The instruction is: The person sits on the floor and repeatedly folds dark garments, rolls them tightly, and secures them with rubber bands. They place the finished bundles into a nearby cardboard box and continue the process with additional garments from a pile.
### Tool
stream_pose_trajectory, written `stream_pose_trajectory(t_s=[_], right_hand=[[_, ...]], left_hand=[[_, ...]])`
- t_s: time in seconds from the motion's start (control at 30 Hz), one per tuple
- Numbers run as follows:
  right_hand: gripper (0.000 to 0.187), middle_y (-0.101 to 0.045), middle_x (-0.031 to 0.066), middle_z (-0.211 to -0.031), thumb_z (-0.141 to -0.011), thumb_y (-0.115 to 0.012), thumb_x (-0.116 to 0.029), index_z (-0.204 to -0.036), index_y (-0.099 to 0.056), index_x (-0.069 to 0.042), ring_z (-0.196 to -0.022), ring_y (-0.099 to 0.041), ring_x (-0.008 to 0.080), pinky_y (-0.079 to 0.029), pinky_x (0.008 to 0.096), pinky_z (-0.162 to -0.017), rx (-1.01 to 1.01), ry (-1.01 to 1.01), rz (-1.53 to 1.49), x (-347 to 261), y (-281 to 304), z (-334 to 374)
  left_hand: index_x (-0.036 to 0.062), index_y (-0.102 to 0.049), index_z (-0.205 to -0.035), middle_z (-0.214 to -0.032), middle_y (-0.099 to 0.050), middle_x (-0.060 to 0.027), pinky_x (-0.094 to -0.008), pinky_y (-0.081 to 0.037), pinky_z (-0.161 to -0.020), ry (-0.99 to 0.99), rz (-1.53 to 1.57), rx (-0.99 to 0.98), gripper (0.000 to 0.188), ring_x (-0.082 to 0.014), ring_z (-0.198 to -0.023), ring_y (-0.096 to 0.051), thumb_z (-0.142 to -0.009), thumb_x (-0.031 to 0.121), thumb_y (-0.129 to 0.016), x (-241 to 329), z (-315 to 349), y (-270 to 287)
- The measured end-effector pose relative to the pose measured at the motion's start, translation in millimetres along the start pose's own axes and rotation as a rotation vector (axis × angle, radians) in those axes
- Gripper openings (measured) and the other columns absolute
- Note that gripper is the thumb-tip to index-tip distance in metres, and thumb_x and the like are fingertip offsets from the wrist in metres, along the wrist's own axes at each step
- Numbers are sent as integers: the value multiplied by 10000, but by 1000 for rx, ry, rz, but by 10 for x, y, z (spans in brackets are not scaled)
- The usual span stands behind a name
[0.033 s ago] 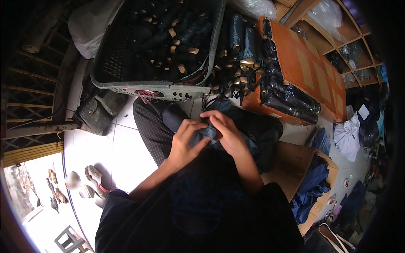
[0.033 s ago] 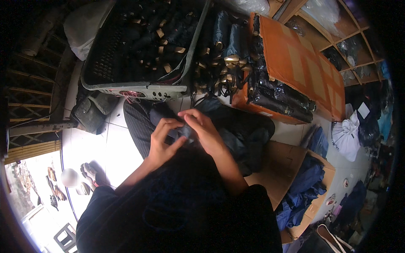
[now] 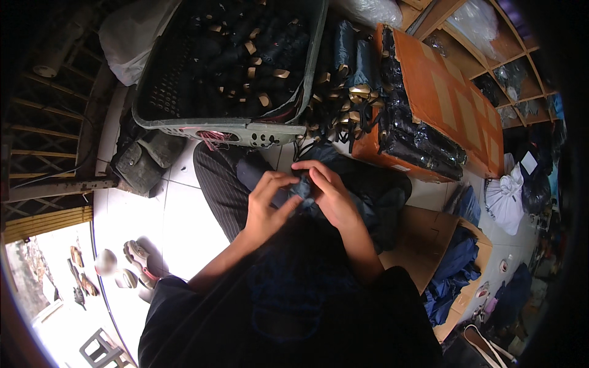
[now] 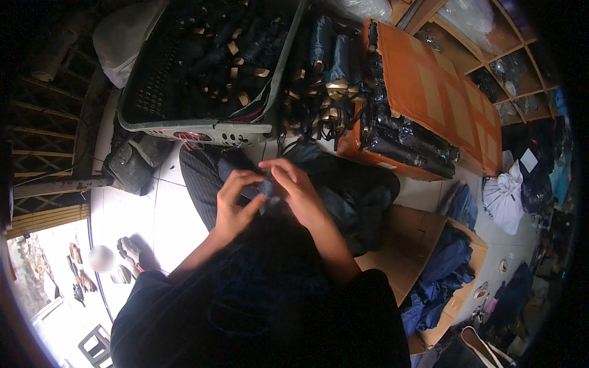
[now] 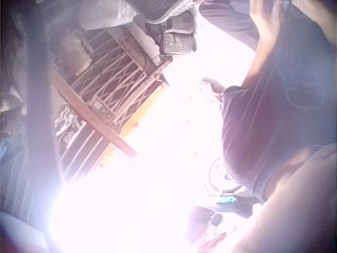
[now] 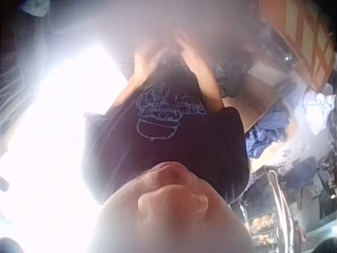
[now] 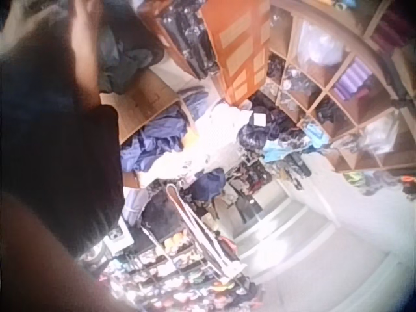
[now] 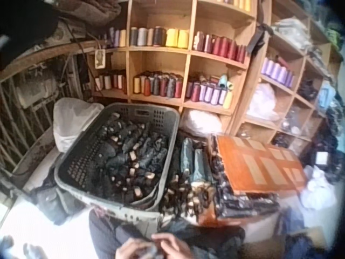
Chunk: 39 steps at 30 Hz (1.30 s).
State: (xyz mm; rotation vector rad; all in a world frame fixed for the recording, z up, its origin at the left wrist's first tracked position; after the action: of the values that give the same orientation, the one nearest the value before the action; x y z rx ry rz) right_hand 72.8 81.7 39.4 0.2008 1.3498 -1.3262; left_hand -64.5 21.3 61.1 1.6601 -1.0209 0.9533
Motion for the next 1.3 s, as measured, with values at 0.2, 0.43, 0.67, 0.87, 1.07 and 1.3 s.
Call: stream_pose_trajectory(t_s=[0.2, 0.43, 0.67, 0.87, 1.07, 1.3], right_hand=[[385, -616, 70, -1045, -856, -637, 17, -1224, -528, -21, -946, -578, 107, -466, 240, -796, -5, 269, 259, -111, -160, 174], [347, -594, 37, -963, -829, -668, 41, -1154, -558, -8, -910, -567, 78, -452, 216, -791, 76, 351, 382, -102, -66, 218], [208, -607, 45, -929, -852, -656, 12, -1050, -595, 0, -845, -599, 97, -475, 225, -774, 56, 302, 418, -129, -55, 202], [156, -609, 64, -901, -833, -650, 23, -975, -592, -5, -808, -605, 115, -470, 244, -703, 70, 445, 602, -104, -20, 173], [107, -565, 37, -903, -871, -582, 21, -972, -554, 4, -862, -537, 75, -429, 227, -778, -84, 291, 532, -189, 68, 167], [152, -518, 21, -972, -888, -559, 27, -1035, -542, -8, -890, -515, 70, -410, 206, -794, -89, 214, 449, -260, 11, 89]], left_hand=[[-59, -644, -1102, -1143, -625, -140, -287, -467, -868, 144, 156, 75, 230, -210, -1006, -614, -889, 18, -604, -104, 26, -51], [-78, -644, -1044, -1082, -646, -144, -276, -467, -851, 187, 180, 66, 181, -208, -969, -621, -906, 24, -587, -60, 60, -108], [-45, -678, -995, -1102, -648, -128, -276, -480, -854, 170, 244, 168, 142, -193, -981, -617, -868, -12, -626, -68, 28, -46], [-25, -710, -960, -1199, -621, -137, -288, -475, -902, 151, 168, 21, 129, -202, -1059, -604, -851, -14, -642, -63, -25, -65], [11, -557, -1175, -1230, -590, -123, -307, -409, -966, 123, 532, -11, 301, -195, -1122, -558, -898, 109, -617, -159, -125, -35], [-18, -609, -914, -835, -654, -47, -251, -474, -770, 333, 412, -38, 146, -104, -817, -609, -856, 81, -699, -263, -231, 166]])
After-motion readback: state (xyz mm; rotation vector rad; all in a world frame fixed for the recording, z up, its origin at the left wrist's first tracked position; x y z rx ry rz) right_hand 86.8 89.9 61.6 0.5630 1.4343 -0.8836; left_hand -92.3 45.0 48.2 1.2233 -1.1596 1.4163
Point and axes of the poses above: each hand's wrist, its own z-axis away from the middle knuckle, its own y-axis out of the back of the hand, x = y × z, the point moved 4 cm from there along -z, towards the middle knuckle
